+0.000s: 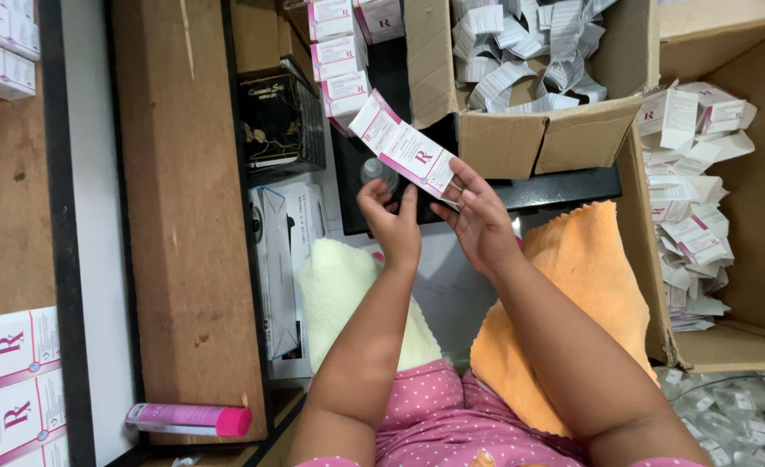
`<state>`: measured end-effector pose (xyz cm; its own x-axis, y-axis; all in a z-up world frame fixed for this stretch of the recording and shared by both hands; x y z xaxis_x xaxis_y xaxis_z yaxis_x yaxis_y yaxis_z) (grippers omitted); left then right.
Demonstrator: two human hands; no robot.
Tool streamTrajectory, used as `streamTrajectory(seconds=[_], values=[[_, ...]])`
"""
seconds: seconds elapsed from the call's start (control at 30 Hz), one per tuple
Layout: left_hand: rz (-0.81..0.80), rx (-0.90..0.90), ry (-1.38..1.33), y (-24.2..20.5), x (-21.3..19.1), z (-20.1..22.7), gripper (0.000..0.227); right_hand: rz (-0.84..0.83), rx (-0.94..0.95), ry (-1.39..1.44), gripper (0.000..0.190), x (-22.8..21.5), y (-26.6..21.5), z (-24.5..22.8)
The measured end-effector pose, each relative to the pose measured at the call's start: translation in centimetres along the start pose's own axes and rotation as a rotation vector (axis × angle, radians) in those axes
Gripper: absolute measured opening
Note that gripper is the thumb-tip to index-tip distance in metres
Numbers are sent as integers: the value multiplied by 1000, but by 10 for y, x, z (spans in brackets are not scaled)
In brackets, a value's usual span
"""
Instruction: The person repeatedly picks up small plastic bottles and white boxes, places the bottles into the boxes, closes the boxes, and stacks them on a nearby surface. The process is performed one unit at a time in a repetitive loop.
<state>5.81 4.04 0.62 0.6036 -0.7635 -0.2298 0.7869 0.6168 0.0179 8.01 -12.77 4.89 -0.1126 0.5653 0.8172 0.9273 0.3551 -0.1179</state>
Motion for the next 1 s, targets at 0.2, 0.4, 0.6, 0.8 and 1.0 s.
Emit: streamTrajectory(seconds=[0.2,0.4,0.6,0.8,1.0], values=[[-196,333,-505,-12,5,61,104,-130,18,146,72,11,-13,-9],[-244,479,-456,-31,2,90,125,-205,9,52,51,6,-16,-15],[-288,345,-621,-6,3,55,98,-337,28,-113,58,32,-20,-28],[-164,-7,-990,33,-8,20,86,-170,-277,-290,23,8,-28,-75],[-374,-43,-1149,27,4,37,79,19,-399,-709,30,-4,-29,-91]])
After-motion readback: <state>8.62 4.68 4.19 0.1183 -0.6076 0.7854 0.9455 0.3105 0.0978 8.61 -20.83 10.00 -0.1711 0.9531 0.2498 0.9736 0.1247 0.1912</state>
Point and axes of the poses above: each hand's wrist, its own y-axis towards the middle knuckle, its own x-axis out of the palm, z = x × y, the point moved 10 cm from there along y, towards the middle knuckle, and after that the axes turned 6 degrees about y, right-handed, at the moved point
